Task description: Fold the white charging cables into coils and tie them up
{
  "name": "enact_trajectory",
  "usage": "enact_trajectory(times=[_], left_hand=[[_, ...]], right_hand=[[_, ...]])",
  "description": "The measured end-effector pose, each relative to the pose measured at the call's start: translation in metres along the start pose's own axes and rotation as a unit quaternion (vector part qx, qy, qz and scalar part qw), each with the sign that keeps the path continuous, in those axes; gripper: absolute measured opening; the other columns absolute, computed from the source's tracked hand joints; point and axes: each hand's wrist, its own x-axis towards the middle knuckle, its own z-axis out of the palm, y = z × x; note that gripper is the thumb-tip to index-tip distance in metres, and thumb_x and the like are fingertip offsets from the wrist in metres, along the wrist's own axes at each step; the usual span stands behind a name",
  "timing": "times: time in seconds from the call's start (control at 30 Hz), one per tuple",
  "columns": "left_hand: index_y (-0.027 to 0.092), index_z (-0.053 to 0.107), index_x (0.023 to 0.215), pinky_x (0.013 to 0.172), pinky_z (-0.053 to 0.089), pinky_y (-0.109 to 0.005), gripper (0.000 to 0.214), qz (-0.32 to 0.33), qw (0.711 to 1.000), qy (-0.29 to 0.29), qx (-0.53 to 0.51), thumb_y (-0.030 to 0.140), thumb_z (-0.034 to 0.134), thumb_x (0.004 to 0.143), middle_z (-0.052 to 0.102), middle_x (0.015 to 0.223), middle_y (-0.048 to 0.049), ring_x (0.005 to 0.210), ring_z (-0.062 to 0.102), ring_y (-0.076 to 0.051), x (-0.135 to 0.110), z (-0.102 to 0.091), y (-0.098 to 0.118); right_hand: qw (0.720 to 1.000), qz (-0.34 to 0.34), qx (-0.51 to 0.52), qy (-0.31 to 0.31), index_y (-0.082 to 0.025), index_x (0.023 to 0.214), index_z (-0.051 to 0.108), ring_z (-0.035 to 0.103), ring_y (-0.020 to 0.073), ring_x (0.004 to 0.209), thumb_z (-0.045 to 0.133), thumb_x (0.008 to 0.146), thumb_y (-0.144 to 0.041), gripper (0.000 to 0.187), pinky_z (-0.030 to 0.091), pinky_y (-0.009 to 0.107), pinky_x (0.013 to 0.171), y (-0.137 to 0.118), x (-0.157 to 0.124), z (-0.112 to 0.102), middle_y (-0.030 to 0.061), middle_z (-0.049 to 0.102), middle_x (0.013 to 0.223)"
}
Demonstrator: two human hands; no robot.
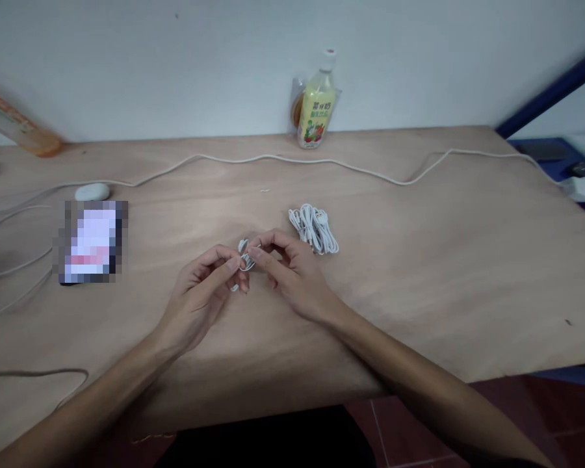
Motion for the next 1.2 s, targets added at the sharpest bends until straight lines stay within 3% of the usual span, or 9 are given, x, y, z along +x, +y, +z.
enact_trajectory(times=[0.33,0.47,0.63,0.87,1.07,1.2], left_hand=[[0.016,0.075,0.077,0.059,0.051,-0.020,0.033,-0.034,0.997,-0.030,-0.065,0.042,0.089,0.090,0.065,0.072,0.0012,0.063,0.059,-0.009,0.001,0.000,0.003],[0.016,0.074,0.081,0.047,0.046,-0.016,0.030,-0.092,0.990,-0.056,-0.095,0.040,0.088,0.092,0.061,0.063,0.0052,0.047,0.052,-0.005,0.000,0.000,0.008],[0.017,0.072,0.087,0.035,0.044,-0.014,0.028,-0.140,0.975,-0.099,-0.139,0.039,0.089,0.093,0.067,0.069,0.0061,0.036,0.052,-0.004,0.001,-0.002,0.010],[0.017,0.068,0.088,0.036,0.050,-0.014,0.030,-0.121,0.977,-0.111,-0.132,0.038,0.089,0.094,0.071,0.075,0.0067,0.038,0.061,-0.005,0.001,-0.002,0.009],[0.018,0.067,0.088,0.036,0.048,-0.012,0.032,-0.085,0.986,-0.083,-0.117,0.039,0.090,0.093,0.070,0.075,0.0075,0.038,0.060,-0.004,0.001,-0.003,0.010],[0.018,0.069,0.089,0.036,0.047,-0.011,0.031,-0.057,0.991,-0.059,-0.107,0.039,0.091,0.092,0.071,0.076,0.0074,0.039,0.059,-0.003,0.002,-0.004,0.010]], right_hand=[[0.999,-0.050,-0.011,-0.007,-0.023,0.091,0.078,0.059,0.0131,0.071,0.083,0.097,-0.048,0.026,0.045,0.019,0.048,0.003,-0.002,0.000,0.0011,0.070,0.086],[0.998,-0.054,-0.007,-0.008,-0.023,0.089,0.079,0.057,0.0121,0.070,0.084,0.097,-0.046,0.025,0.044,0.019,0.049,0.001,-0.002,0.000,0.0008,0.070,0.086],[0.999,-0.036,0.029,-0.023,-0.023,0.088,0.079,0.051,0.0093,0.060,0.086,0.094,-0.048,0.027,0.044,0.020,0.048,0.000,0.001,-0.001,-0.0015,0.067,0.079],[0.995,0.005,0.091,-0.042,-0.022,0.093,0.082,0.055,0.0099,0.061,0.086,0.094,-0.051,0.029,0.045,0.020,0.048,0.002,0.001,0.001,-0.0004,0.069,0.079],[0.988,0.030,0.144,-0.035,-0.023,0.102,0.082,0.053,0.0091,0.059,0.085,0.094,-0.051,0.030,0.043,0.019,0.044,0.004,0.000,0.001,-0.0009,0.069,0.081],[0.985,0.042,0.154,-0.069,-0.023,0.097,0.078,0.052,0.0086,0.056,0.088,0.092,-0.047,0.027,0.042,0.019,0.043,0.001,0.000,0.002,-0.0029,0.066,0.078]])
